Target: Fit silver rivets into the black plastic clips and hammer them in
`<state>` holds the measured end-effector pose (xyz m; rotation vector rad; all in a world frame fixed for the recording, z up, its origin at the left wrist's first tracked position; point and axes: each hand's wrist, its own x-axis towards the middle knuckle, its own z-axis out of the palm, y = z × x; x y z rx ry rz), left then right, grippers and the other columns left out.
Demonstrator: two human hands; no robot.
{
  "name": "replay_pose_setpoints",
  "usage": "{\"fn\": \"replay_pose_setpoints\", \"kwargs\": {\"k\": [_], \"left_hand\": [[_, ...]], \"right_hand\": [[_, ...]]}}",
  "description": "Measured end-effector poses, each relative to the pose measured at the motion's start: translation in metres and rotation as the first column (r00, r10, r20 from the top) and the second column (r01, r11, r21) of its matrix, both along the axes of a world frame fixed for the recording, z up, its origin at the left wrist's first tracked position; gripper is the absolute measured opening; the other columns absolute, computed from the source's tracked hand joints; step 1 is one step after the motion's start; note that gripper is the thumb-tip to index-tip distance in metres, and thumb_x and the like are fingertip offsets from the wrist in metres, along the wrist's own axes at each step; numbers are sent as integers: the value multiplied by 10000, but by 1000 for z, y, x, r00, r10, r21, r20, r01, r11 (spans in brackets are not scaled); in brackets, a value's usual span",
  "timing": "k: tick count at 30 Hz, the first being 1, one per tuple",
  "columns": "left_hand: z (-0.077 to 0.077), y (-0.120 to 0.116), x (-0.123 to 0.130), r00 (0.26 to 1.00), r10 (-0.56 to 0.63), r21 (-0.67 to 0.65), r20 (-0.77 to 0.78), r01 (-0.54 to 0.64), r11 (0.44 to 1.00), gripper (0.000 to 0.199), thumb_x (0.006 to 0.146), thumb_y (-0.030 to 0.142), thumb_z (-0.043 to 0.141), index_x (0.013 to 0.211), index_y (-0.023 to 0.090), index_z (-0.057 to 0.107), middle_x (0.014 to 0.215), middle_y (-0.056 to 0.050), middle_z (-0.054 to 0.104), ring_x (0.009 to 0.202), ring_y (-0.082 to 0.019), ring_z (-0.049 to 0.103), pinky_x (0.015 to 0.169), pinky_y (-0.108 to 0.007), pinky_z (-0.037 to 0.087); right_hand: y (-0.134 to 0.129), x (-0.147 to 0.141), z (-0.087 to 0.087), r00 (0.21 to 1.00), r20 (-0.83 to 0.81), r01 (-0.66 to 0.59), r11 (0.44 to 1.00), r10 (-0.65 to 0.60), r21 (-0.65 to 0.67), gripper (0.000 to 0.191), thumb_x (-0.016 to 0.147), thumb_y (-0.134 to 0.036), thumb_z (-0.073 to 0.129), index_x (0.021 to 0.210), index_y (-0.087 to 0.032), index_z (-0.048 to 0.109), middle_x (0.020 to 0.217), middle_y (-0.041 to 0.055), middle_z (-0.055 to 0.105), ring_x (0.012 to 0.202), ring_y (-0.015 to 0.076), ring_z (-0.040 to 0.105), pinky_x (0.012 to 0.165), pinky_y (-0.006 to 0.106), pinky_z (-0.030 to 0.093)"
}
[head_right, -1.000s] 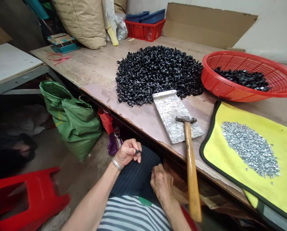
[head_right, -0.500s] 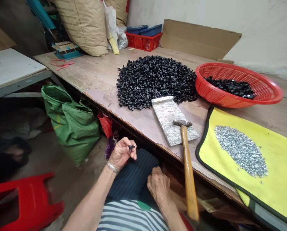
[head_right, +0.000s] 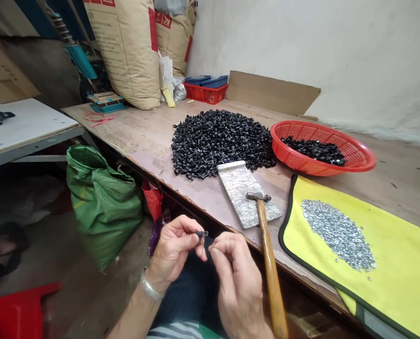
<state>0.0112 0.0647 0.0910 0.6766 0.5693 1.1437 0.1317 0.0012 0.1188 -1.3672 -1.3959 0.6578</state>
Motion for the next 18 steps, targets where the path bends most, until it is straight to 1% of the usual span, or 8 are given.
{"fn": "replay_pose_setpoints", "kwargs": {"k": [3,5,9,11,15,18], "left_hand": [[11,-10,1,1000,-7,7,-28,7,1000,108,633,120,713,680,111,616,610,-10,629,426,-138,588,424,-258,492],[13,-14,1,999,1,13,-44,-1,1000,113,626,121,716,677,114,616,620,-7,628,428,-134,588,428,-252,489],[14,-18,0,996,16,25,-90,-13,1000,126,608,121,724,666,117,613,601,3,617,430,-133,589,436,-244,484],[15,-20,0,994,14,32,-107,-11,999,129,602,123,726,657,120,609,594,4,616,428,-132,587,438,-242,480],[15,-22,0,989,11,52,-148,-3,999,121,601,122,722,642,126,608,564,16,601,425,-126,584,444,-231,472],[13,-22,0,984,7,62,-177,4,998,108,605,122,717,643,128,616,550,20,596,425,-121,581,447,-221,466]], "right_hand": [[7,0,-1,994,-85,63,998,-65,-19,120,859,-269,504,778,-198,555,903,59,578,826,166,559,707,274,454],[7,0,-6,992,-117,50,998,-55,-44,127,855,-283,515,771,-197,557,909,52,576,829,160,554,720,271,450],[4,0,-9,986,-168,10,998,-20,-58,104,844,-279,532,796,-194,567,858,34,575,775,145,547,671,251,447],[4,1,-8,990,-137,9,1000,-13,-27,99,836,-271,539,783,-192,566,823,29,575,754,145,547,652,250,446],[6,3,-3,1000,28,4,997,-6,73,131,840,-251,516,722,-201,541,803,35,575,786,160,553,688,270,444],[8,5,0,995,99,-27,995,18,95,148,843,-242,504,702,-208,535,791,35,570,769,158,547,692,278,440]]}}
